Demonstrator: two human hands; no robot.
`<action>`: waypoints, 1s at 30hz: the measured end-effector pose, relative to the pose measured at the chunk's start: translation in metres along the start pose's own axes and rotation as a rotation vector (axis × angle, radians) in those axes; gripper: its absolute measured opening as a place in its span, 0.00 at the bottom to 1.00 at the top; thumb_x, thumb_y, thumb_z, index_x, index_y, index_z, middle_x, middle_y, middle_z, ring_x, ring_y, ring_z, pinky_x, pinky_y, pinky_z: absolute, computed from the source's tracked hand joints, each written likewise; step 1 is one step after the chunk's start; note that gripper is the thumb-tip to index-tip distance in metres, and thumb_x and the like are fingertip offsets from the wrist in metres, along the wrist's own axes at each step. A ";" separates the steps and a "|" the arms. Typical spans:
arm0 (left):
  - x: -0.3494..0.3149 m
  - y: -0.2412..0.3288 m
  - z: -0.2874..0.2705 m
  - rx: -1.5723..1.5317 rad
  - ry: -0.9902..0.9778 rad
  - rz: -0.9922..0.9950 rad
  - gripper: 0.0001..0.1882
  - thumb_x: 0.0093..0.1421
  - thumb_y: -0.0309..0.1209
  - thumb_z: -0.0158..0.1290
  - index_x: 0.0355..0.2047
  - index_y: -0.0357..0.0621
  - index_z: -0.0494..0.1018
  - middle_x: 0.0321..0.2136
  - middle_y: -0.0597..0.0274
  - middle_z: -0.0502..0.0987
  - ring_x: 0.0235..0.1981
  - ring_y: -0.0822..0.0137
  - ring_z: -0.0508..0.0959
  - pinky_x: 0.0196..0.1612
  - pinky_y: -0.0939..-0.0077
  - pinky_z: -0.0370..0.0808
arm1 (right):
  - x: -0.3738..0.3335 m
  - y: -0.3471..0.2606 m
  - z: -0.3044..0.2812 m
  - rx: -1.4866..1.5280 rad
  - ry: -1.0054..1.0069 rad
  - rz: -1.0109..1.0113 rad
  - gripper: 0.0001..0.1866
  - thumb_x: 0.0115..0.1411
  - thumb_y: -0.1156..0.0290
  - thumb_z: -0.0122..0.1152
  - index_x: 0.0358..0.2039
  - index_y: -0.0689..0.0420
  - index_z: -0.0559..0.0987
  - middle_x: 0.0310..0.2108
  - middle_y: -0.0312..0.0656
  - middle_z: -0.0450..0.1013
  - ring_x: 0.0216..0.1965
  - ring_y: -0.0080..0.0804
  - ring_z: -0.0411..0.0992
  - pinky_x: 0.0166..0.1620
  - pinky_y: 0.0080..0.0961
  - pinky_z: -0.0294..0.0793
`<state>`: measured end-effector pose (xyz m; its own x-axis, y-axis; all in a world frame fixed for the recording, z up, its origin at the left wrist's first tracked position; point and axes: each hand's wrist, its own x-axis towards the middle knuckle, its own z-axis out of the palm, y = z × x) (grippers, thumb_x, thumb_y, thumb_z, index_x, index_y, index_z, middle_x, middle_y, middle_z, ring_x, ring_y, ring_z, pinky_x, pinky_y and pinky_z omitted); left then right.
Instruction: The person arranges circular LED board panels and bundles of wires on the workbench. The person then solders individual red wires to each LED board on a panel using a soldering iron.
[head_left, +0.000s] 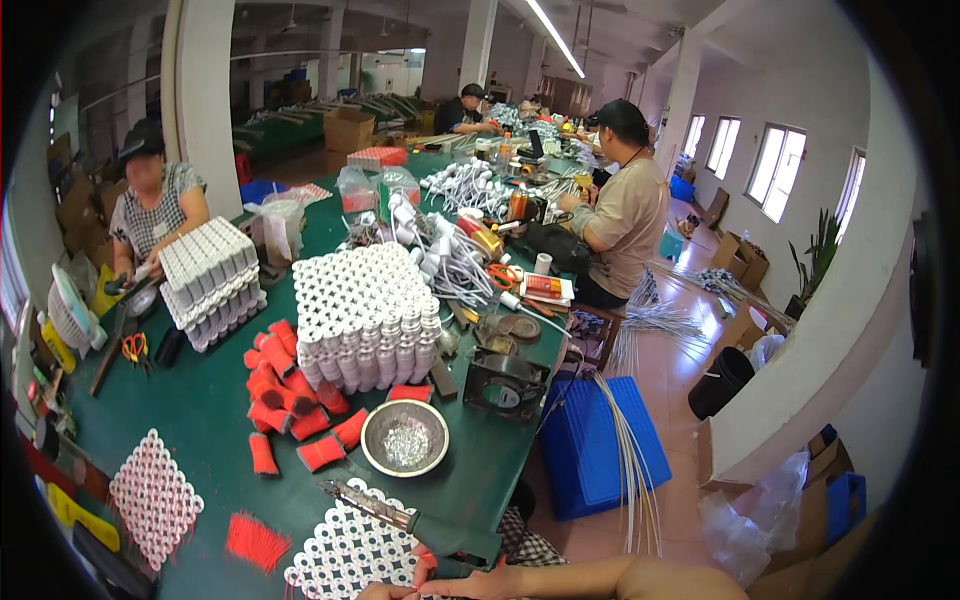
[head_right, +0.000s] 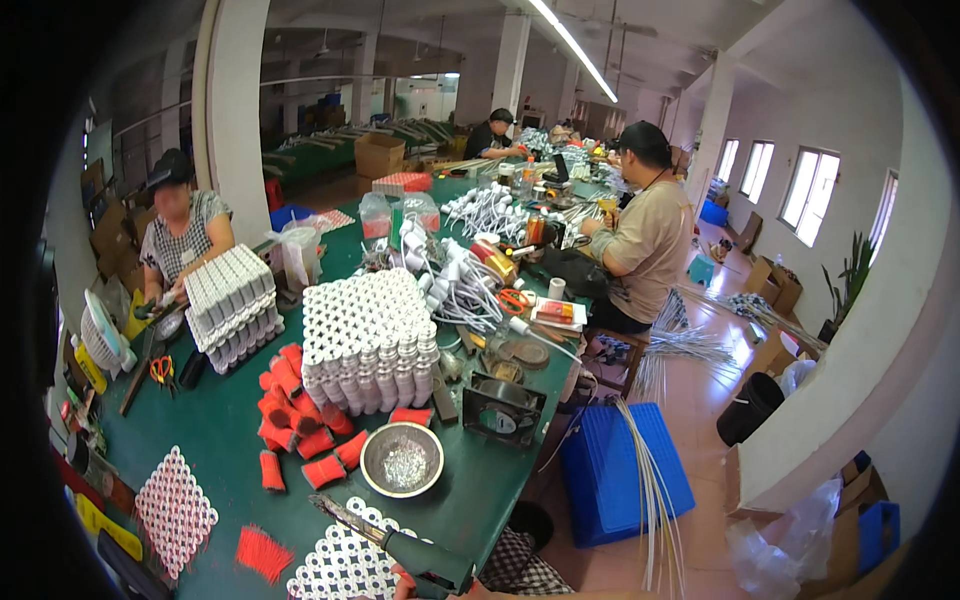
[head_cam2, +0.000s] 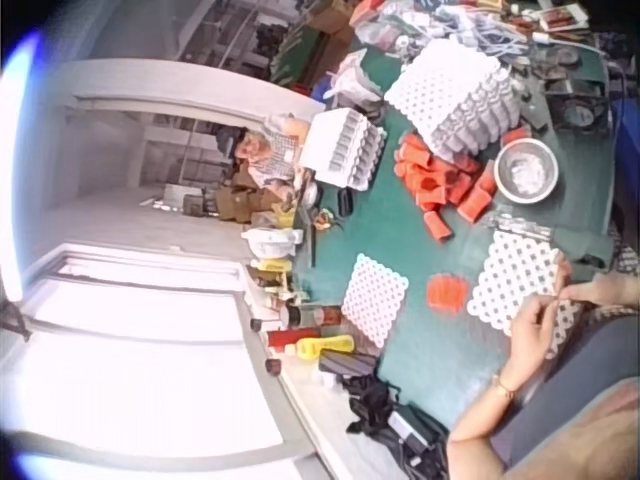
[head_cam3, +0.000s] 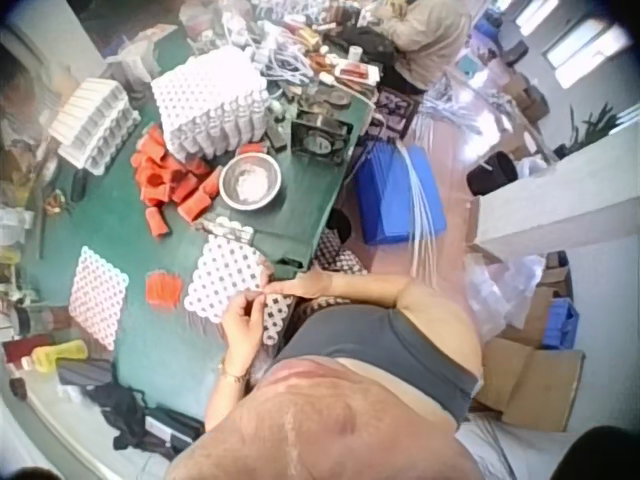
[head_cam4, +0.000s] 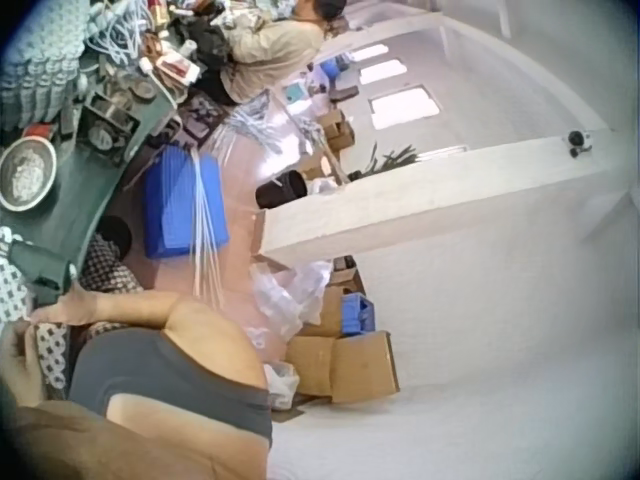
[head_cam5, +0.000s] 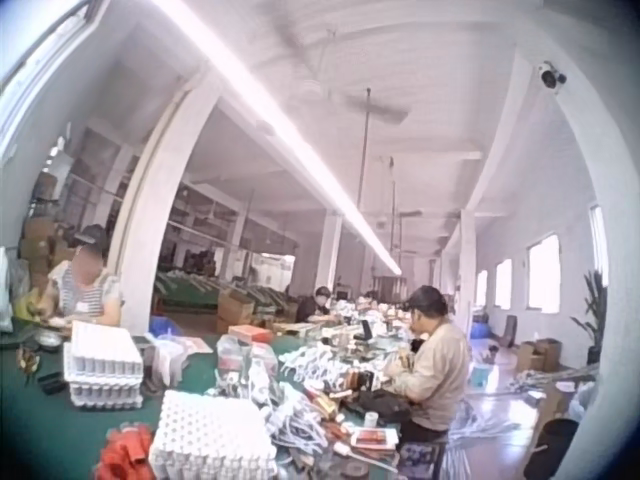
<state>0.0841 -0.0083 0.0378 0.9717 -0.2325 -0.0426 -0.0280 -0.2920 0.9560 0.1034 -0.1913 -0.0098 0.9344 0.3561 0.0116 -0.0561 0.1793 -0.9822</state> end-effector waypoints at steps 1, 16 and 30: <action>0.001 -0.006 0.001 0.072 0.010 0.080 0.04 0.58 0.25 0.54 0.29 0.37 0.75 0.21 0.57 0.75 0.22 0.69 0.73 0.28 0.75 0.71 | 0.001 -0.001 0.000 0.017 0.024 -0.042 0.14 0.54 0.77 0.65 0.41 0.60 0.73 0.32 0.36 0.74 0.35 0.23 0.72 0.40 0.22 0.72; 0.005 -0.008 0.002 0.193 0.024 0.186 0.03 0.57 0.25 0.54 0.31 0.38 0.76 0.25 0.53 0.76 0.25 0.57 0.76 0.30 0.69 0.72 | -0.002 0.015 -0.001 0.115 0.001 0.105 0.22 0.62 0.75 0.55 0.54 0.63 0.60 0.36 0.39 0.72 0.36 0.22 0.70 0.41 0.20 0.69; 0.003 -0.009 0.009 0.283 -0.042 0.287 0.03 0.54 0.23 0.57 0.30 0.40 0.75 0.26 0.53 0.76 0.24 0.57 0.75 0.28 0.70 0.71 | -0.017 0.031 -0.006 0.337 -0.007 0.065 0.22 0.61 0.77 0.54 0.54 0.60 0.60 0.34 0.41 0.70 0.36 0.25 0.70 0.39 0.20 0.69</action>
<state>0.0854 -0.0153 0.0266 0.9048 -0.3774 0.1971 -0.3659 -0.4526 0.8132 0.0878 -0.1977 -0.0421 0.9228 0.3824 -0.0465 -0.2295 0.4489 -0.8636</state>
